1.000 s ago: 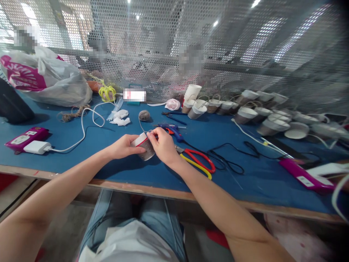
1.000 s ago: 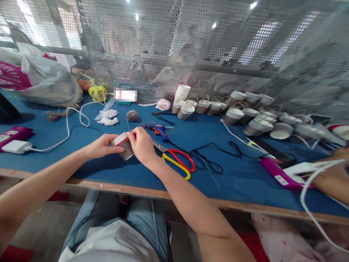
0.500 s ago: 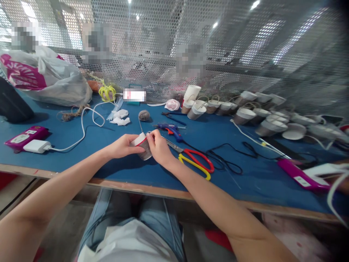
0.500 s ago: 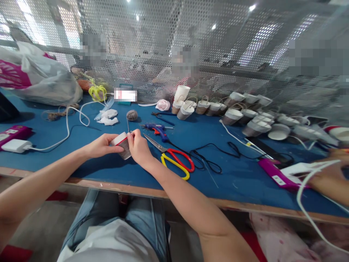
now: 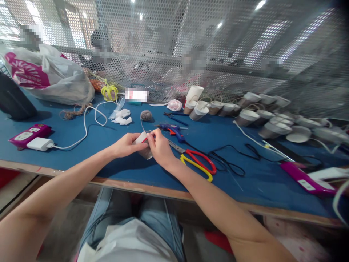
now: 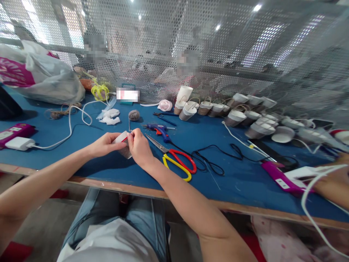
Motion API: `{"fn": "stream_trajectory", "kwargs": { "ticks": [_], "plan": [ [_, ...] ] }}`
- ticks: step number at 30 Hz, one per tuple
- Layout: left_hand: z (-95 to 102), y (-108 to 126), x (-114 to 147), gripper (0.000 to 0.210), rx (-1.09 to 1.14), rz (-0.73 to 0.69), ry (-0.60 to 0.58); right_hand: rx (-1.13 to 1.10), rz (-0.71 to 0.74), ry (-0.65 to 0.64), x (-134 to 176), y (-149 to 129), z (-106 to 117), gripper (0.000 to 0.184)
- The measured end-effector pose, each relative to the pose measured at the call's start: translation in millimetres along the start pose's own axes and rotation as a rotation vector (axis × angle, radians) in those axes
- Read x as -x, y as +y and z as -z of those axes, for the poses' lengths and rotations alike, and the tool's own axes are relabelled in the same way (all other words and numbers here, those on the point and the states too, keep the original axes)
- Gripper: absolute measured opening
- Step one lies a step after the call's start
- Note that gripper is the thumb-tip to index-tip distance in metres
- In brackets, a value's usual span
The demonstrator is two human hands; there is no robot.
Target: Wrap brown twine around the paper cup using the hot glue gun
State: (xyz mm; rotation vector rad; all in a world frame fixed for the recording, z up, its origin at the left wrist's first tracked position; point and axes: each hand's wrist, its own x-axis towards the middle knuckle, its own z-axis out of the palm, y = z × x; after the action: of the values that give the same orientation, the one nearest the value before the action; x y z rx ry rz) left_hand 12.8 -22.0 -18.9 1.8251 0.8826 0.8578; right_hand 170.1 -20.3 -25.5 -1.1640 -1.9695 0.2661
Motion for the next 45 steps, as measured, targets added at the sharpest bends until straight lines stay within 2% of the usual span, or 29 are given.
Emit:
{"fn": "stream_trajectory", "kwargs": {
  "ticks": [18,31,37,43,45],
  "plan": [
    [3.6,-4,0,0.031,0.02,-0.017,-0.015,0.0,0.064,0.078,-5,4,8,0.015],
    [4.6,-4,0,0.03,-0.025,-0.009,-0.03,-0.063,-0.037,0.026,-10,10,10,0.018],
    [3.2,0,1,0.028,-0.042,-0.018,-0.078,-0.177,-0.065,-0.097,-36,13,23,0.021],
    [2.6,0,2,0.024,-0.032,-0.033,-0.094,-0.228,0.064,-0.278,-65,-21,20,0.02],
    [3.2,-2,1,0.024,-0.034,-0.034,-0.093,-0.157,0.087,-0.37,-72,-29,16,0.02]
  ]
}}
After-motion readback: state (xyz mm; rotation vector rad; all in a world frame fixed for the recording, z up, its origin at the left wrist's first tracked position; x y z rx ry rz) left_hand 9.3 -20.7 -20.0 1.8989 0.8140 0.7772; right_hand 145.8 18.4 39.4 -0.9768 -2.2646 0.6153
